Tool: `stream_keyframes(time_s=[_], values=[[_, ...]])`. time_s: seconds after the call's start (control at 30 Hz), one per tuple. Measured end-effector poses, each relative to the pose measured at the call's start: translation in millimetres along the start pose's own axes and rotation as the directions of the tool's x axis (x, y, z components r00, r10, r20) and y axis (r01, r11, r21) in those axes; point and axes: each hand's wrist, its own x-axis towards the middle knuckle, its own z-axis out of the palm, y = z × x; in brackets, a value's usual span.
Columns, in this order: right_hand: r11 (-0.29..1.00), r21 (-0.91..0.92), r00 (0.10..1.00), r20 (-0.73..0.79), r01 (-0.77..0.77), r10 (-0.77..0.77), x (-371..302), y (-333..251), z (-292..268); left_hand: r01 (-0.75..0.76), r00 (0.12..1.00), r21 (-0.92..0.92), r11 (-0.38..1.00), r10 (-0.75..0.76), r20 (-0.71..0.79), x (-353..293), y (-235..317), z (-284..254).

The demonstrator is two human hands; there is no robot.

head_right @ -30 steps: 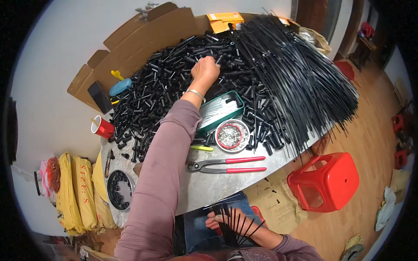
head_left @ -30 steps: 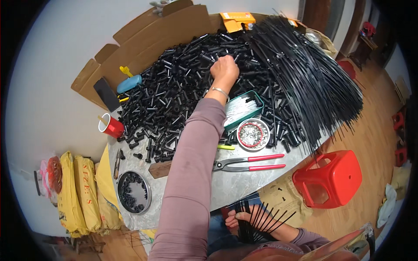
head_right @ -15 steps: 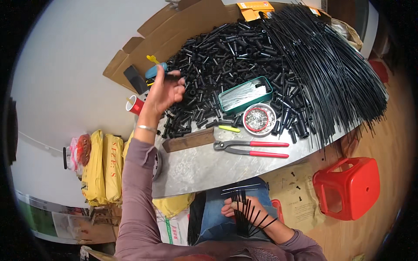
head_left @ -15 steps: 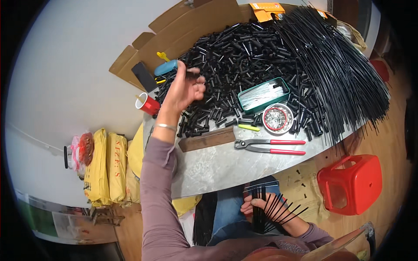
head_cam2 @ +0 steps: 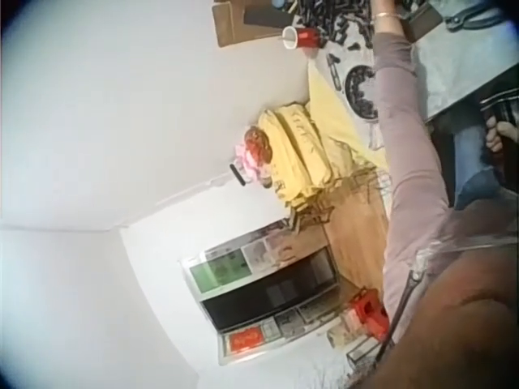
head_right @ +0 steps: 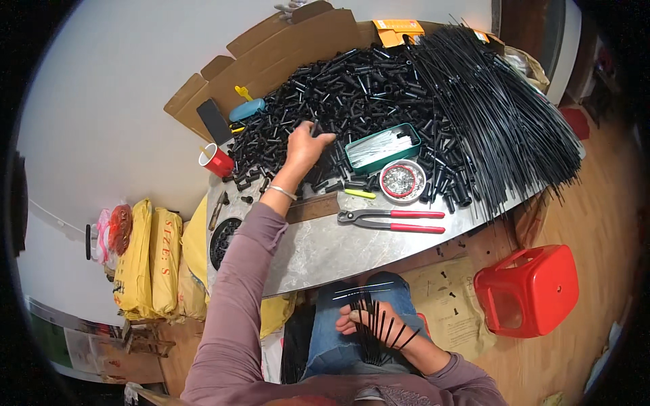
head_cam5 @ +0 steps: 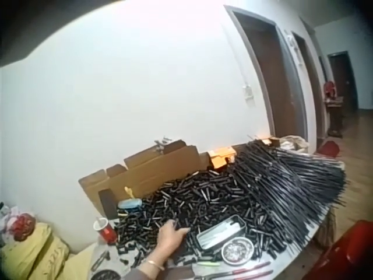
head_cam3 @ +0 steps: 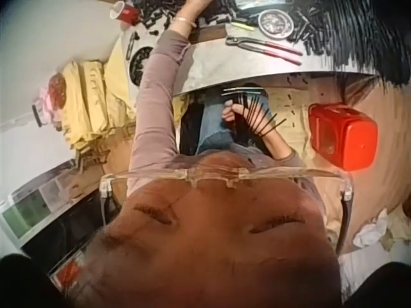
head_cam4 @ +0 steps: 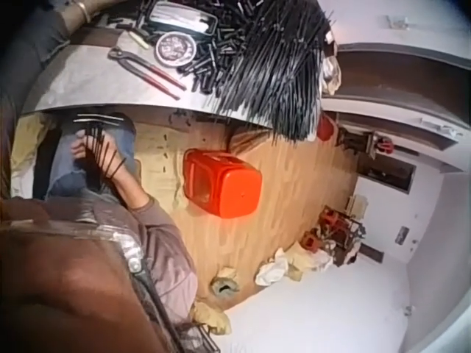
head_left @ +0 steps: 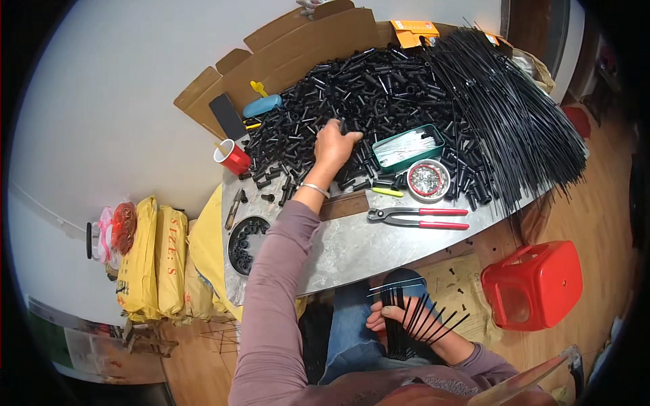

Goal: Assembling bundles of black rods or cables into a base component using pliers.

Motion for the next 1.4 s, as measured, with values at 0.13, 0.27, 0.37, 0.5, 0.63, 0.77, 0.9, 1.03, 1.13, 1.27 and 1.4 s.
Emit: stream_keyframes(time_s=[0.13, 0.27, 0.37, 0.5, 0.63, 0.77, 0.9, 1.03, 1.13, 1.27, 1.4], values=[[0.999, -0.021, 0.999, -0.01, 0.03, -0.03, -4.7, 3.8, 0.4, 0.006, 1.0, -0.056, 0.998, -0.007, -0.015, -3.3, 2.7, 23.2], [1.0, 0.002, 1.0, -0.007, 0.006, -0.006, -8.0, 6.8, -1.9, -0.087, 0.99, -0.218, 0.972, 0.06, -0.127, -4.9, -6.6, 10.5], [1.0, 0.021, 1.0, 0.016, -0.002, 0.002, -4.1, 5.2, -7.5, 0.227, 0.971, -0.71, 0.666, -0.098, 0.218, -21.3, 1.1, -29.4], [0.993, 0.109, 0.998, 0.032, 0.047, -0.051, -0.5, 9.1, -15.3, 0.322, 0.866, -0.712, 0.623, 0.109, 0.488, -82.1, 14.6, -78.5], [0.985, 0.146, 0.995, 0.008, 0.095, -0.097, -1.5, 14.6, -5.5, 0.45, 0.799, -0.666, 0.595, 0.064, 0.598, -186.8, 4.6, -92.3], [0.99, 0.098, 0.995, -0.001, 0.099, -0.1, -7.9, 22.8, 10.9, 0.609, 0.787, -0.752, 0.252, -0.08, 0.611, -282.2, -14.7, -86.4], [0.994, 0.044, 0.995, -0.002, 0.1, -0.1, -15.7, 28.8, 29.5, 0.586, 0.798, -0.808, -0.063, -0.127, 0.589, -338.5, -23.3, -72.5], [0.993, -0.01, 0.992, -0.05, 0.119, -0.12, -20.5, 31.2, 38.3, 0.547, 0.815, -0.823, -0.154, -0.125, 0.565, -344.8, -20.4, -73.1], [0.987, -0.089, 0.985, -0.101, 0.133, -0.142, -21.8, 30.7, 44.6, 0.528, 0.825, -0.83, -0.179, -0.123, 0.551, -339.9, -13.9, -78.1], [0.983, -0.116, 0.984, -0.085, 0.144, -0.154, -23.5, 32.7, 46.8, 0.529, 0.816, -0.815, -0.237, -0.122, 0.565, -336.5, -17.3, -73.9], [0.979, -0.126, 0.986, -0.033, 0.16, -0.165, -21.0, 33.5, 46.9, 0.533, 0.82, -0.821, -0.205, -0.113, 0.56, -334.1, -21.8, -72.6]])
